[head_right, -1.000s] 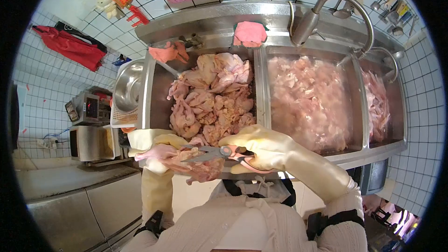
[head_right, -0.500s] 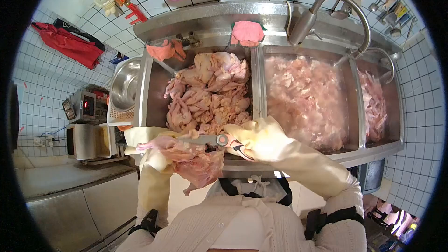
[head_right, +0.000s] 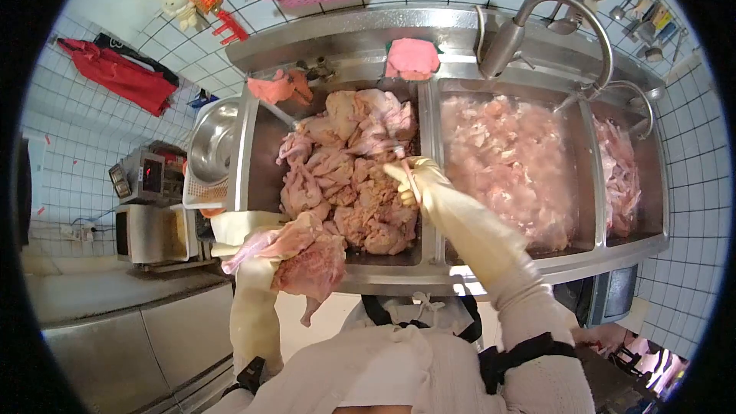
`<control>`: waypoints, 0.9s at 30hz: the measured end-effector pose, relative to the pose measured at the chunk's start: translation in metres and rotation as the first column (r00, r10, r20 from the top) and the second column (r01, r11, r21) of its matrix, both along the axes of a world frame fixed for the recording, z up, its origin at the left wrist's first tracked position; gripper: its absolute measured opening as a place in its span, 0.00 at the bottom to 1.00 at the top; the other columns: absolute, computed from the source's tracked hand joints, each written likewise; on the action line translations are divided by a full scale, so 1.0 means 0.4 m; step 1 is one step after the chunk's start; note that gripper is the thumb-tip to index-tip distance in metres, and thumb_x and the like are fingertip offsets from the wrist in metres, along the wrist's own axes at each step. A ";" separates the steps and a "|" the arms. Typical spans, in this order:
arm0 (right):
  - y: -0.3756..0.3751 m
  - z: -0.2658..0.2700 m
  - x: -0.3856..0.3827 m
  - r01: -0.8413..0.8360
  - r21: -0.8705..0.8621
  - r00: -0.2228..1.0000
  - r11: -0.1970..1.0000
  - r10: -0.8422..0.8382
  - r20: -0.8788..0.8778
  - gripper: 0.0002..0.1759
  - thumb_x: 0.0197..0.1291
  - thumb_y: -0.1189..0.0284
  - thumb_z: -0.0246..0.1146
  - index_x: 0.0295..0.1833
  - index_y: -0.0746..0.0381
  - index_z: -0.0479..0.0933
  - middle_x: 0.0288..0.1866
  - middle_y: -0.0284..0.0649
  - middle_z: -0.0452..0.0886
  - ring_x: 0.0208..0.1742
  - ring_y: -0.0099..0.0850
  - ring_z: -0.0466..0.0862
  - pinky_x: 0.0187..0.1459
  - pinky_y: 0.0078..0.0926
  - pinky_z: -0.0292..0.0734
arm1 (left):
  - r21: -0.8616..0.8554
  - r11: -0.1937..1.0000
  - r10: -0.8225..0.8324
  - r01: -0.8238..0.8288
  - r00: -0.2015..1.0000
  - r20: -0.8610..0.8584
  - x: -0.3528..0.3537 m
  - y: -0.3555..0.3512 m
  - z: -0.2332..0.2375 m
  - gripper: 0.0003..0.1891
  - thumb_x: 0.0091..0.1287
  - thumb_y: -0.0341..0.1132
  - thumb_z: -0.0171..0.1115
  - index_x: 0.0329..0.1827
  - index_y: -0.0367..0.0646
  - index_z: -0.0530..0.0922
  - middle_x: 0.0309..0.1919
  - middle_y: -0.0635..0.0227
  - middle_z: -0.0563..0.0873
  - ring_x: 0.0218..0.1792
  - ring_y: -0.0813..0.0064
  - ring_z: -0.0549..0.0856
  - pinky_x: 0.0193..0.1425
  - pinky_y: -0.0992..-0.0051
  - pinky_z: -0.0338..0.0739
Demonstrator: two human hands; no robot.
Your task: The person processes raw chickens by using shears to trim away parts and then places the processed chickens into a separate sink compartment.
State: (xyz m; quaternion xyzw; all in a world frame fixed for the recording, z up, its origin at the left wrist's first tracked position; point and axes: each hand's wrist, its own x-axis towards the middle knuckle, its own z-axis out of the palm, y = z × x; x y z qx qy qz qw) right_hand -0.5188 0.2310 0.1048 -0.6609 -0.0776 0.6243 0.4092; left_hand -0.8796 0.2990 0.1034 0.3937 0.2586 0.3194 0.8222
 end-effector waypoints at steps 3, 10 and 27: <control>0.006 0.036 -0.071 -0.149 0.017 0.986 0.989 0.148 0.081 0.28 0.60 0.56 0.73 0.58 0.64 0.77 0.34 0.43 0.80 0.24 0.29 0.79 0.23 0.28 0.77 | -0.055 0.998 0.003 0.001 0.997 0.075 -0.011 -0.003 0.035 0.28 0.63 0.35 0.71 0.65 0.38 0.74 0.58 0.62 0.81 0.57 0.70 0.81 0.61 0.73 0.74; -0.076 -0.083 -0.121 -0.499 -0.228 0.867 0.836 0.486 -0.113 0.34 0.68 0.42 0.58 0.67 0.55 0.73 0.37 0.39 0.80 0.30 0.29 0.78 0.33 0.30 0.77 | -0.092 0.995 0.052 -0.037 0.985 0.164 -0.013 -0.006 0.036 0.25 0.63 0.39 0.70 0.61 0.41 0.73 0.51 0.65 0.81 0.51 0.71 0.81 0.56 0.72 0.75; -0.252 0.207 -0.041 -0.701 0.261 0.636 0.664 0.415 0.651 0.24 0.55 0.68 0.75 0.56 0.59 0.78 0.45 0.39 0.81 0.46 0.36 0.83 0.49 0.27 0.79 | 0.025 1.000 -0.009 0.009 0.999 0.035 -0.017 0.039 -0.100 0.20 0.64 0.47 0.68 0.50 0.46 0.72 0.35 0.70 0.79 0.37 0.73 0.81 0.43 0.70 0.78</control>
